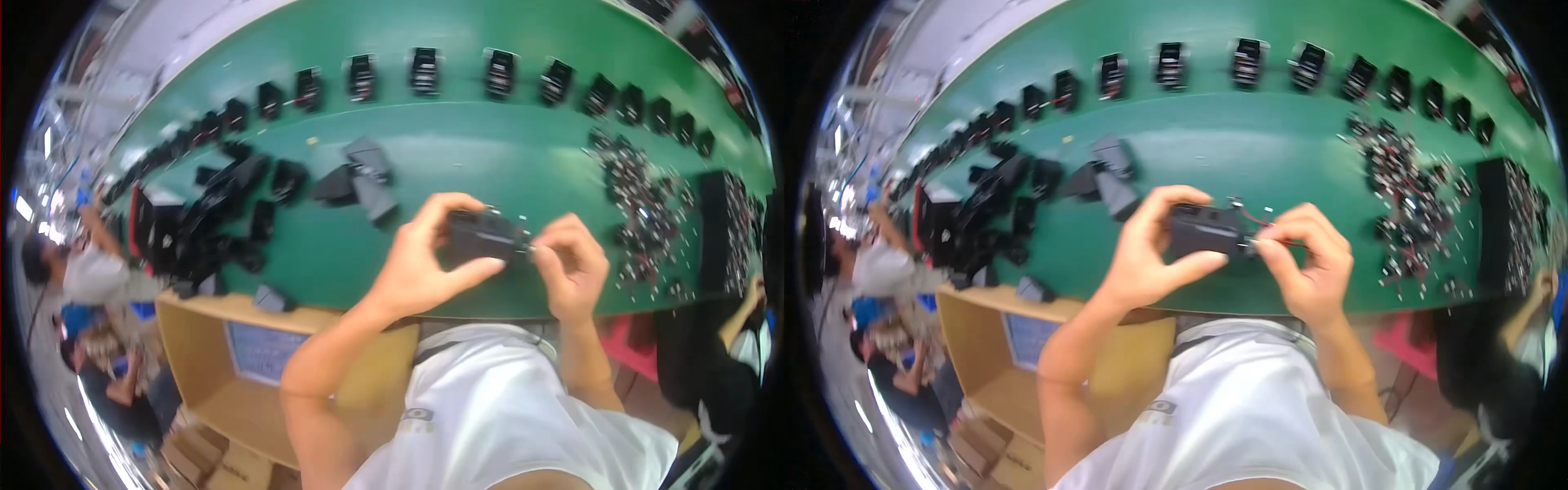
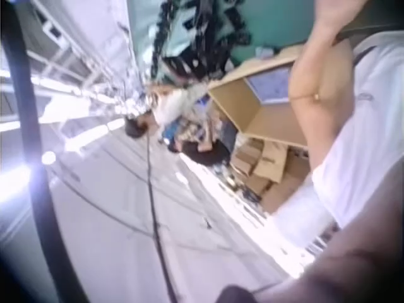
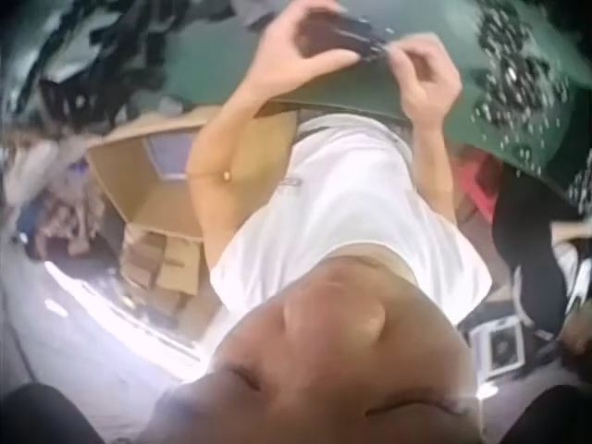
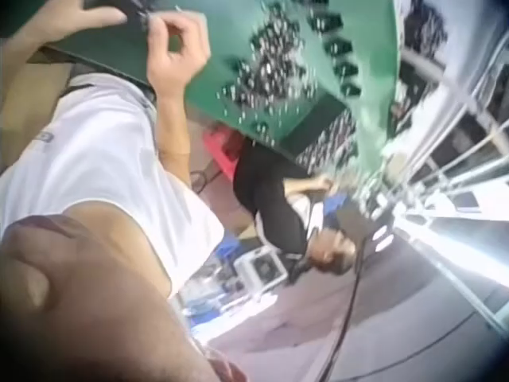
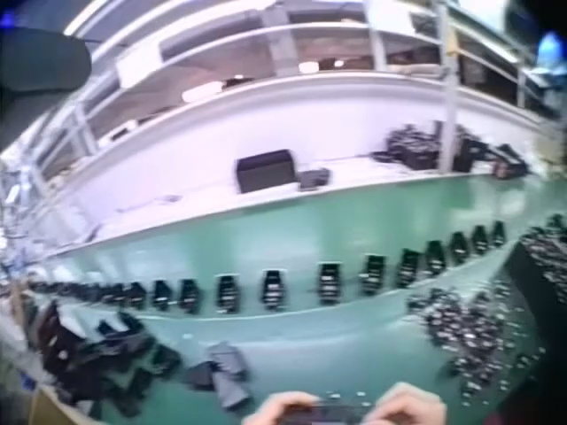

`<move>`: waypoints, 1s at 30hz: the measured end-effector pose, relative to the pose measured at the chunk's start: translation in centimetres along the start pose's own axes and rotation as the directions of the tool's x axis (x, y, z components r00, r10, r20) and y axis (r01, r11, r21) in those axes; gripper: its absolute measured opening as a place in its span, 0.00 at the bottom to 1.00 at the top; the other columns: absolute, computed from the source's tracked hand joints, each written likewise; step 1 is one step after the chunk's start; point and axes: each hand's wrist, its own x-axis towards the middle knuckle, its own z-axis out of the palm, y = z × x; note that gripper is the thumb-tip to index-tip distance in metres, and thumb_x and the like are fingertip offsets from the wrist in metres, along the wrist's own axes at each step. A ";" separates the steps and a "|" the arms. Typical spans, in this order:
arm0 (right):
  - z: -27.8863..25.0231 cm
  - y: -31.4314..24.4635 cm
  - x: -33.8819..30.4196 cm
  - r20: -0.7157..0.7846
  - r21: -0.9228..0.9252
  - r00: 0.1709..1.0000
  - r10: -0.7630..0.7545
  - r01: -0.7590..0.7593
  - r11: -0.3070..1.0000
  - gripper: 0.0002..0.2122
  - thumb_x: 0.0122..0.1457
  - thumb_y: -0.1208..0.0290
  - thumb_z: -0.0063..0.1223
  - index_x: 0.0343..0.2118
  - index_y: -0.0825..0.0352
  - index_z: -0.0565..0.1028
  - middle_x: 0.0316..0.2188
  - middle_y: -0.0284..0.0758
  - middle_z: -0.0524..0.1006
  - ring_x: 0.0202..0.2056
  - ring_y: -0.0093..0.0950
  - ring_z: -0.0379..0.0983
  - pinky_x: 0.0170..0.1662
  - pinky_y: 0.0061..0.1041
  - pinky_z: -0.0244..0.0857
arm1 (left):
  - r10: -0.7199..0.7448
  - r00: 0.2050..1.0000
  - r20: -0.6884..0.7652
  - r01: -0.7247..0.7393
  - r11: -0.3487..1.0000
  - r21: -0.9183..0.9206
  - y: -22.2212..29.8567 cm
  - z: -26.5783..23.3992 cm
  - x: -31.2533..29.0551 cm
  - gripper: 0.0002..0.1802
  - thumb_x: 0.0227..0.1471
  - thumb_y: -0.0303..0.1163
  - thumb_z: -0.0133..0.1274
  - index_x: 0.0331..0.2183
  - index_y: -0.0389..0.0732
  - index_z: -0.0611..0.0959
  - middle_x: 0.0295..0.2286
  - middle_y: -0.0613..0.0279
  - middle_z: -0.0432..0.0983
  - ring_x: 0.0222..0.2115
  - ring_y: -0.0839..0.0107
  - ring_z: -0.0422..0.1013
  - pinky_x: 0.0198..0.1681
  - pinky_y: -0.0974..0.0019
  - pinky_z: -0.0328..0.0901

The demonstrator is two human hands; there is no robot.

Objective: The person assembles small electronic modules into plastic housings by hand, connecting wires to the modules and enclosing them within the housings.

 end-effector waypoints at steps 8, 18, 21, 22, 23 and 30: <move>-0.9 0.0 -0.7 -0.007 -0.150 0.991 -0.132 0.129 0.980 0.06 0.49 0.83 0.64 0.30 0.72 0.79 0.27 0.38 0.77 0.28 0.26 0.73 0.31 0.21 0.66 | -0.288 0.954 0.087 0.298 0.945 -0.139 -0.5 1.3 0.6 0.16 0.58 0.36 0.58 0.43 0.37 0.75 0.27 0.67 0.73 0.23 0.82 0.69 0.24 0.75 0.63; -0.7 0.3 -1.1 0.022 -0.238 0.984 -0.176 0.176 0.955 0.07 0.48 0.85 0.63 0.30 0.71 0.78 0.26 0.38 0.76 0.27 0.28 0.72 0.31 0.23 0.65 | -0.277 0.943 0.185 0.317 0.917 -0.242 0.3 1.2 0.6 0.18 0.64 0.42 0.47 0.46 0.38 0.75 0.30 0.65 0.73 0.22 0.82 0.66 0.21 0.77 0.60; -0.2 0.0 -1.2 0.039 -0.261 0.984 -0.173 0.177 0.949 0.07 0.46 0.85 0.64 0.30 0.71 0.79 0.26 0.37 0.76 0.27 0.28 0.72 0.31 0.23 0.66 | -0.208 0.961 0.183 0.239 0.957 -0.167 0.5 0.6 0.5 0.19 0.64 0.43 0.48 0.45 0.37 0.76 0.29 0.65 0.74 0.22 0.82 0.66 0.23 0.76 0.61; -0.2 0.0 -1.1 0.042 -0.262 0.984 -0.176 0.181 0.948 0.07 0.46 0.85 0.64 0.30 0.71 0.79 0.26 0.37 0.76 0.27 0.28 0.72 0.31 0.23 0.66 | -0.205 0.962 0.180 0.236 0.957 -0.169 0.4 0.6 0.4 0.19 0.64 0.43 0.48 0.45 0.37 0.76 0.29 0.65 0.74 0.22 0.82 0.66 0.23 0.76 0.61; -0.2 0.0 -1.0 0.064 -0.289 0.976 -0.207 0.217 0.932 0.08 0.45 0.85 0.65 0.30 0.70 0.79 0.26 0.37 0.76 0.27 0.28 0.73 0.30 0.23 0.66 | -0.186 0.971 0.152 0.209 0.966 -0.153 0.2 0.7 0.4 0.19 0.63 0.43 0.49 0.44 0.36 0.77 0.28 0.66 0.74 0.22 0.82 0.66 0.23 0.76 0.61; 0.0 0.1 -0.8 0.117 -0.365 0.949 -0.292 0.314 0.876 0.09 0.43 0.84 0.68 0.29 0.69 0.81 0.25 0.36 0.77 0.25 0.27 0.73 0.27 0.23 0.66 | -0.171 0.983 0.068 0.176 0.982 -0.066 0.1 0.9 0.2 0.20 0.63 0.44 0.49 0.34 0.34 0.79 0.21 0.68 0.72 0.20 0.82 0.65 0.23 0.74 0.62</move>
